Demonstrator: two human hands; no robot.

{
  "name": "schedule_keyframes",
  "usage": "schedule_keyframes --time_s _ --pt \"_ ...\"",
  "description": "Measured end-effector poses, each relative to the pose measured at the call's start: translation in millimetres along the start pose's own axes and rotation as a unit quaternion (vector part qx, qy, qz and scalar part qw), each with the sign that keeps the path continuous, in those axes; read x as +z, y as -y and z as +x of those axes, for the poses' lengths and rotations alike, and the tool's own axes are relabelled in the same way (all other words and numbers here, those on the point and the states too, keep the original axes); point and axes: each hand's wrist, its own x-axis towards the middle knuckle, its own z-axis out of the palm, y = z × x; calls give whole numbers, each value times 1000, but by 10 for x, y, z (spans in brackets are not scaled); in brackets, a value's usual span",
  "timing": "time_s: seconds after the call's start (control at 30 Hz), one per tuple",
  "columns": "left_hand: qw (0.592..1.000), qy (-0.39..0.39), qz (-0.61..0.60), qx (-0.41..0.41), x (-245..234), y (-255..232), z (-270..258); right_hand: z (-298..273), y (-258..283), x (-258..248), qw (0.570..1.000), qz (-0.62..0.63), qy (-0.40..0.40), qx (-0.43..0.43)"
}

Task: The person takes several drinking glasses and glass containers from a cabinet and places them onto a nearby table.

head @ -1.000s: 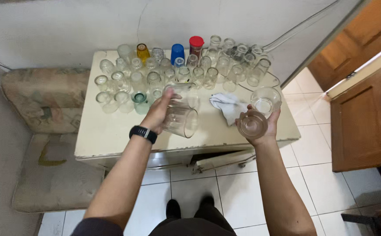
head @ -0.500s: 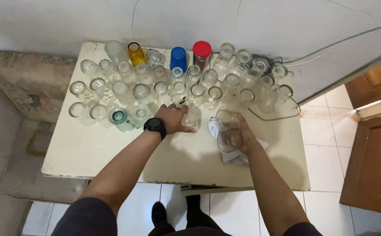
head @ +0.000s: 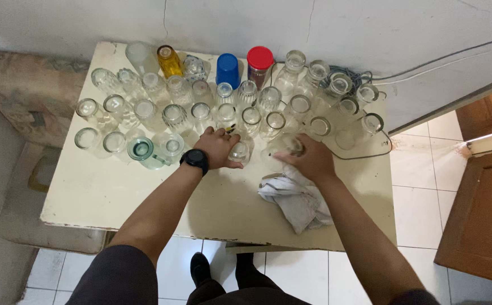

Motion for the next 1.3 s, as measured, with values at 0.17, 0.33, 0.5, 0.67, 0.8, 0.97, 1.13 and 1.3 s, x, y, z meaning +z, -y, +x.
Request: schedule_keyframes --time_s 0.17,0.33,0.5,0.67,0.8,0.97,1.13,1.3 --pt "1000 18 -7 -14 40 33 29 100 176 238 947 -256 -25 -193" --pt "1000 -10 -10 -10 77 53 -9 202 28 510 921 -228 -58 -311" --pt "1000 -14 0 -10 114 85 -9 238 -20 597 925 -250 -43 -282" --pt "1000 -21 1 -12 124 93 -19 280 -96 659 921 -237 -62 -302" --pt "1000 -17 8 -23 112 77 -19 285 -117 690 922 -264 -33 -282" --pt "999 25 -3 -48 30 26 -14 282 -70 683 924 -285 0 -256" --pt "998 22 -12 -50 -82 -4 -49 211 -72 658 922 -291 17 -254" --pt "996 -78 -20 -36 -19 -15 -139 225 -96 653 915 -295 30 -275"
